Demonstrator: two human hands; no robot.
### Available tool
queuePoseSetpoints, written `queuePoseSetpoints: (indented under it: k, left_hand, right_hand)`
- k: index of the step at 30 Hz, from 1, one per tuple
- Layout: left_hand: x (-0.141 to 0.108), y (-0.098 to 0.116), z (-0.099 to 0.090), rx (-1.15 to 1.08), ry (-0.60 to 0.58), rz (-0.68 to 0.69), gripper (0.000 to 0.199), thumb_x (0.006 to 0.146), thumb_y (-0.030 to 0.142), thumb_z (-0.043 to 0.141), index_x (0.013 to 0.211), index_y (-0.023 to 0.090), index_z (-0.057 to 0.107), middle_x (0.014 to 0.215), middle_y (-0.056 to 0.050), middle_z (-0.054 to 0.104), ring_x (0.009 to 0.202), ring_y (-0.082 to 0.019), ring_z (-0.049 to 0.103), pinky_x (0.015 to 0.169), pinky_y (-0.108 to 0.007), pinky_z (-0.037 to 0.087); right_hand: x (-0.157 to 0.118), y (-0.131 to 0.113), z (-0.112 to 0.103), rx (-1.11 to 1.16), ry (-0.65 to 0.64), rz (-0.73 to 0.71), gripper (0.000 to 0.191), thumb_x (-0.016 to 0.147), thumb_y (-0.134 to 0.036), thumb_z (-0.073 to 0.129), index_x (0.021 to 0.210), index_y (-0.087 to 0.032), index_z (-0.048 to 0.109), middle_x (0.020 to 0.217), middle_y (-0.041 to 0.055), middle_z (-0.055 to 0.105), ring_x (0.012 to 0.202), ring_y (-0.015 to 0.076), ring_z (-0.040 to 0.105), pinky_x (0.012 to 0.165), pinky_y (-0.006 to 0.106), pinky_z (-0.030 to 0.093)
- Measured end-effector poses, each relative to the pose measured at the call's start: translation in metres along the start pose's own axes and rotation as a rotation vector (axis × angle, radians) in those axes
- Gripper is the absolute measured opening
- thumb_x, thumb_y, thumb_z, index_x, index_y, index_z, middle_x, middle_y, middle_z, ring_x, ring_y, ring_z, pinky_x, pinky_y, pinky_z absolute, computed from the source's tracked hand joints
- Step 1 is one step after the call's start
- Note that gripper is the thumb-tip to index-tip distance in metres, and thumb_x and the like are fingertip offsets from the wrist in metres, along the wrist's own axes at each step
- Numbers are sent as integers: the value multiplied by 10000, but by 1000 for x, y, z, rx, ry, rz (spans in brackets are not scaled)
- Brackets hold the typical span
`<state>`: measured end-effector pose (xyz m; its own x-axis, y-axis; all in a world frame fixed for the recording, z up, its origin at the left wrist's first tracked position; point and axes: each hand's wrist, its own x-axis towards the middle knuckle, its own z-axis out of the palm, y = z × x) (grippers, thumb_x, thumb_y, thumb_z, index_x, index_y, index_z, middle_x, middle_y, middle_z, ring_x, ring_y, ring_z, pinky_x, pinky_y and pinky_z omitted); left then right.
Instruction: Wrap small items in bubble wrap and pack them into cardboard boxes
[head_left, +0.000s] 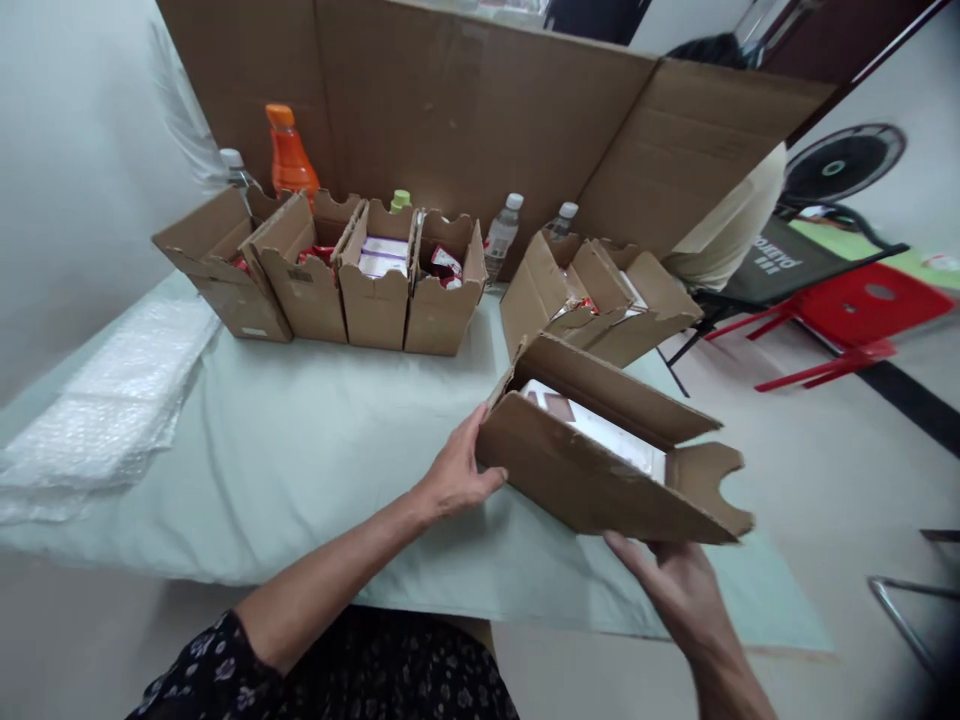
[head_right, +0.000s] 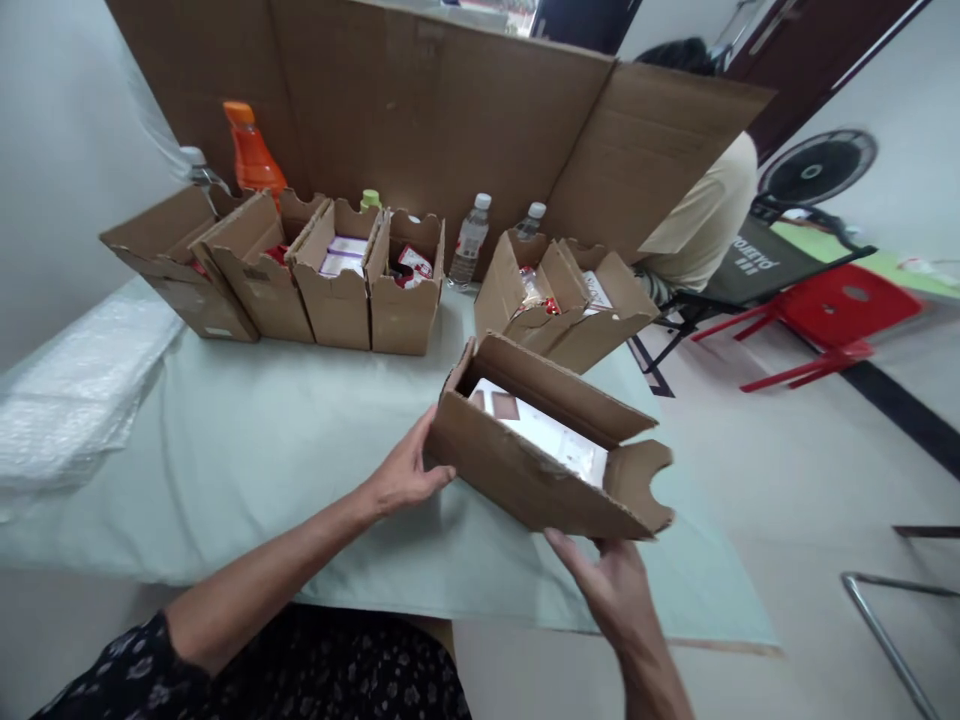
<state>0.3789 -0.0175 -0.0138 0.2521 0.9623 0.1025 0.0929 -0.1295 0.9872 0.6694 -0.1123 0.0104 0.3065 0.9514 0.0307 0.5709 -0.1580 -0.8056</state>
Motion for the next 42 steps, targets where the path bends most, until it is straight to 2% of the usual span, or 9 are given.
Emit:
queuePoseSetpoints:
  k: [3, 8, 12, 16, 21, 31, 34, 38, 42]
  left_hand:
    - [-10, -8, -16, -61, 129, 27, 742, 781, 247, 710, 1483, 232, 472, 1535, -140, 547, 1454, -374, 476, 1225, -598, 371]
    - [-35, -10, -89, -93, 422, -41, 636, 771, 313, 724, 1368, 233, 518, 1451, -113, 590, 1383, -332, 531, 1199, -546, 399]
    - [-22, -6, -136, -51, 554, -55, 614, 733, 330, 744, 1306, 245, 541, 1414, -103, 605, 1353, -321, 549, 1143, -513, 454]
    - [2, -12, -153, -17, 591, -63, 626, 719, 311, 722, 1307, 219, 529, 1340, -120, 629, 1316, -325, 572, 1102, -512, 489]
    - [12, -22, -149, -44, 575, -61, 757, 753, 271, 699, 1460, 207, 437, 1450, -146, 572, 1380, -312, 532, 1164, -515, 450]
    - [-17, -22, -121, 14, 615, -60, 717, 811, 270, 661, 1494, 248, 446, 1474, -124, 561, 1423, -330, 501, 1190, -543, 423]
    - [-23, -28, -118, 12, 593, -56, 727, 819, 268, 643, 1511, 240, 423, 1481, -129, 558, 1421, -324, 502, 1192, -540, 419]
    - [-25, -33, -131, 78, 576, -97, 760, 813, 309, 671, 1522, 209, 415, 1522, -163, 524, 1451, -350, 472, 1233, -583, 346]
    - [-16, -28, -167, 128, 440, -67, 1032, 746, 418, 804, 1615, 237, 276, 1658, -174, 366, 1544, -389, 345, 1258, -613, 294]
  right_hand:
    - [14, -24, 33, -12, 12, -189, 455, 777, -587, 761, 1101, -267, 748, 1196, 151, 771, 1220, 447, 672, 1073, 623, 522]
    - [43, -75, 100, 69, -149, -422, 469, 857, -511, 724, 1207, -200, 719, 1240, 135, 758, 1173, 357, 698, 1037, 531, 557]
    - [82, -103, 157, 168, -199, -500, 465, 857, -532, 709, 1182, -199, 703, 1234, 155, 737, 1157, 354, 681, 1008, 543, 551]
    - [107, -109, 196, 260, -225, -444, 450, 848, -535, 706, 1167, -222, 651, 1117, 119, 733, 968, 284, 688, 833, 467, 601]
    - [109, -102, 219, 335, -197, -358, 460, 869, -482, 679, 1249, -243, 578, 1194, 95, 673, 1044, 254, 649, 858, 442, 604]
    - [75, -93, 198, 275, -131, -291, 466, 881, -515, 696, 1246, -241, 601, 1215, 111, 690, 1002, 259, 669, 869, 449, 602]
    - [76, -85, 187, 259, -194, -292, 506, 863, -519, 698, 1271, -240, 591, 1218, 117, 700, 1021, 270, 689, 850, 456, 620]
    - [88, -84, 143, 156, -253, -326, 555, 822, -491, 727, 1306, -245, 613, 1276, 126, 708, 1152, 314, 694, 945, 529, 601]
    - [101, -134, 77, 141, -24, -442, 499, 860, -461, 735, 1330, -312, 659, 1319, 85, 708, 1185, 284, 697, 1016, 503, 575]
